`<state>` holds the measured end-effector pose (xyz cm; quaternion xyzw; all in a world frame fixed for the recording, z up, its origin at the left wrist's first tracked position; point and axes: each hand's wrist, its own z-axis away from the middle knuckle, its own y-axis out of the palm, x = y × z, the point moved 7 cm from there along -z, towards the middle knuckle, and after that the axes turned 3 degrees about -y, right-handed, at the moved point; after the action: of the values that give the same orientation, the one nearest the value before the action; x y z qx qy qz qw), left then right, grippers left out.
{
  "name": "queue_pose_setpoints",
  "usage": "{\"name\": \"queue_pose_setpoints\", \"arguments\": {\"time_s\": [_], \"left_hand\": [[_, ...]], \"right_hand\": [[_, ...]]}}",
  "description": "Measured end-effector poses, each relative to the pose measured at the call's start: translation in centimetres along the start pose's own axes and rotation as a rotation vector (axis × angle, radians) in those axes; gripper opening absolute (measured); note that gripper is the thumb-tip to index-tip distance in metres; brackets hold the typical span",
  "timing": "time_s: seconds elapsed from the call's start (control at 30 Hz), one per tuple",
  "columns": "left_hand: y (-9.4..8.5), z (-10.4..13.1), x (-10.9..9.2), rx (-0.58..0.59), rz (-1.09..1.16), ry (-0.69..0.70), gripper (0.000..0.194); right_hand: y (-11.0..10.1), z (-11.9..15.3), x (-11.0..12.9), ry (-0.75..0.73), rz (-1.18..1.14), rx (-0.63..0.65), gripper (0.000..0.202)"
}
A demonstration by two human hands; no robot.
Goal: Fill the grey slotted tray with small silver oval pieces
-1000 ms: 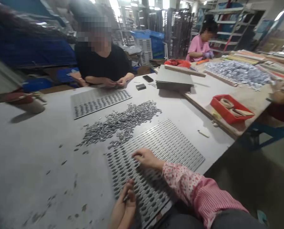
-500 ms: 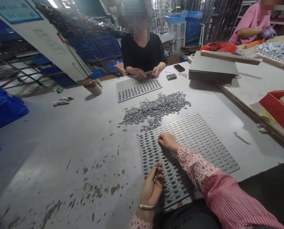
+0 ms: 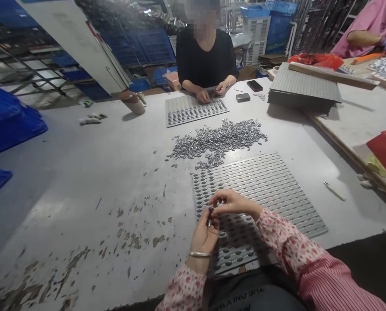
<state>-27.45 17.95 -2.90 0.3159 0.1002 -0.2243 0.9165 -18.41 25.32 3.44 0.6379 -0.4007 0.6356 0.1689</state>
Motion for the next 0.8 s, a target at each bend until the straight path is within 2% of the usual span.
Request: {"name": "queue_pose_setpoints", "arguments": {"time_s": [0.07, 0.17, 0.4, 0.53, 0.6, 0.67, 0.73, 0.8], "left_hand": [[0.5, -0.1, 0.2, 0.043, 0.013, -0.022, 0.008], [0.9, -0.1, 0.5, 0.103, 0.012, -0.071, 0.009], [1.1, 0.1, 0.1, 0.147, -0.021, -0.045, 0.007], [0.8, 0.1, -0.6, 0.117, -0.038, 0.039, 0.008], [1.0, 0.3, -0.8, 0.134, -0.028, 0.045, 0.013], [1.2, 0.7, -0.9, 0.144, -0.023, 0.018, 0.018], [1.3, 1.0, -0.8, 0.119, -0.037, -0.037, 0.020], [1.2, 1.3, -0.4, 0.093, -0.059, -0.093, 0.019]], "right_hand": [[0.2, 0.4, 0.4, -0.017, -0.022, -0.035, 0.020], [-0.2, 0.3, -0.3, 0.038, -0.022, -0.142, 0.019], [0.7, -0.1, -1.3, 0.107, -0.232, -0.068, 0.029], [0.8, -0.2, -2.1, 0.108, -0.213, -0.090, 0.031], [-0.2, -0.6, -3.3, 0.124, -0.178, -0.171, 0.028], [-2.1, -1.2, -5.0, 0.156, -0.102, -0.299, 0.026], [-4.2, -1.8, -6.8, 0.221, 0.038, -0.416, 0.023], [-5.5, -2.5, -8.2, 0.294, 0.225, -0.446, 0.018]]}}
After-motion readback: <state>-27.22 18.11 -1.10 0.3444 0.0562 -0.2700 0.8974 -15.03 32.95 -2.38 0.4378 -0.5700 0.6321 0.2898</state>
